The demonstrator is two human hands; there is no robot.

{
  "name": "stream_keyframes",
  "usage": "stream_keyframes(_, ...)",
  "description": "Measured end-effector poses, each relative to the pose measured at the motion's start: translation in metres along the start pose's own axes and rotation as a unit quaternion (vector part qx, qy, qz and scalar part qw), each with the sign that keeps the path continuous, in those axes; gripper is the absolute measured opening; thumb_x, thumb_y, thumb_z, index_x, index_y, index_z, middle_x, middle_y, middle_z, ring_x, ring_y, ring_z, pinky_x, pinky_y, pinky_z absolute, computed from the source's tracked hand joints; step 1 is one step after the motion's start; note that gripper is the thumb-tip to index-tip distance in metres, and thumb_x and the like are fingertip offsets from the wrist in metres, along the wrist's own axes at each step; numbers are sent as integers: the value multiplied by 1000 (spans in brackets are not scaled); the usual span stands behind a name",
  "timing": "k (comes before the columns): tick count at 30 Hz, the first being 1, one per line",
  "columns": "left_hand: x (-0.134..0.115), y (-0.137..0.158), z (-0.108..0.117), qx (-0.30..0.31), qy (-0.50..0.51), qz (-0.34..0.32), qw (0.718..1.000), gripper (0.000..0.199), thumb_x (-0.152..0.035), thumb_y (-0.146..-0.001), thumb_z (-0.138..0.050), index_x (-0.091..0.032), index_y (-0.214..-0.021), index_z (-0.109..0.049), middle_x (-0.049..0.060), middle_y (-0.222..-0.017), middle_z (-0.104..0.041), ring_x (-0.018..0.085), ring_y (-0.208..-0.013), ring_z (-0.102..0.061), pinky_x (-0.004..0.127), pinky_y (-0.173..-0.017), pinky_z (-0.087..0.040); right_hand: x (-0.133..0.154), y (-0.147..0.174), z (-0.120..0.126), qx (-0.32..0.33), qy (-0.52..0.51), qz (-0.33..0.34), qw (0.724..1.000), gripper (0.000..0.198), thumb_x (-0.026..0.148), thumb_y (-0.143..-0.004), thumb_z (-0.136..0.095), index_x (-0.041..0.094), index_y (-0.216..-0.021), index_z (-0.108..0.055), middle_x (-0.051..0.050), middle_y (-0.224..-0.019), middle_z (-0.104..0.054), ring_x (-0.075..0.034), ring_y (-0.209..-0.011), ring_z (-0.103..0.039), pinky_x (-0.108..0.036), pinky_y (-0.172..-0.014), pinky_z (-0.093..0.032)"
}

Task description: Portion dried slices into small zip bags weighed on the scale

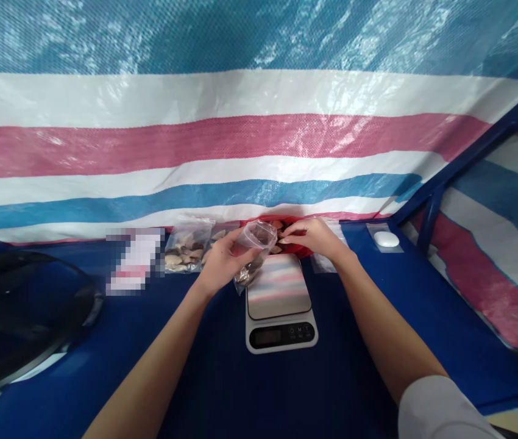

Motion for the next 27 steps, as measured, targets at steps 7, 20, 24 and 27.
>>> stream_keyframes(7,-4,1,-1,0,-11,-3,1000,54,-44,-81,-77,-20,-129,-69,10,-123,-75,31,-117,-67,48,-110,-47,1,0,-2,1,-23,-2,1000,10,25,-86,-73,24,-90,-82,-2,-95,-81,-21,-86,-76,-29,-83,-56)
stream_keyframes(20,-14,2,-5,-5,-25,-31,999,52,-44,-80,-77,-22,-127,-69,7,-117,-76,30,-111,-69,46,-106,-51,5,2,9,-21,-29,0,999,15,33,-87,-72,23,-93,-82,-4,-98,-81,-23,-87,-76,-32,-84,-58)
stream_keyframes(24,-17,3,-7,-13,-38,-43,998,52,-40,-79,-77,-23,-127,-69,6,-114,-77,28,-106,-70,42,-99,-54,12,5,25,-65,-83,-14,994,21,40,-83,-75,23,-93,-82,-5,-98,-81,-24,-88,-76,-35,-84,-60)
stream_keyframes(27,-20,3,-12,1,-43,-47,998,54,-38,-80,-76,-21,-130,-67,7,-116,-75,28,-103,-70,41,-94,-56,14,6,29,-77,-115,-20,990,22,41,-81,-76,22,-89,-82,-5,-97,-81,-24,-89,-76,-36,-86,-60)
Point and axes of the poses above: each hand's wrist, its own y-axis away from the middle knuckle, its own z-axis out of the back of the hand, x = y × z, the point moved 6 cm from there along -y, towards the middle knuckle
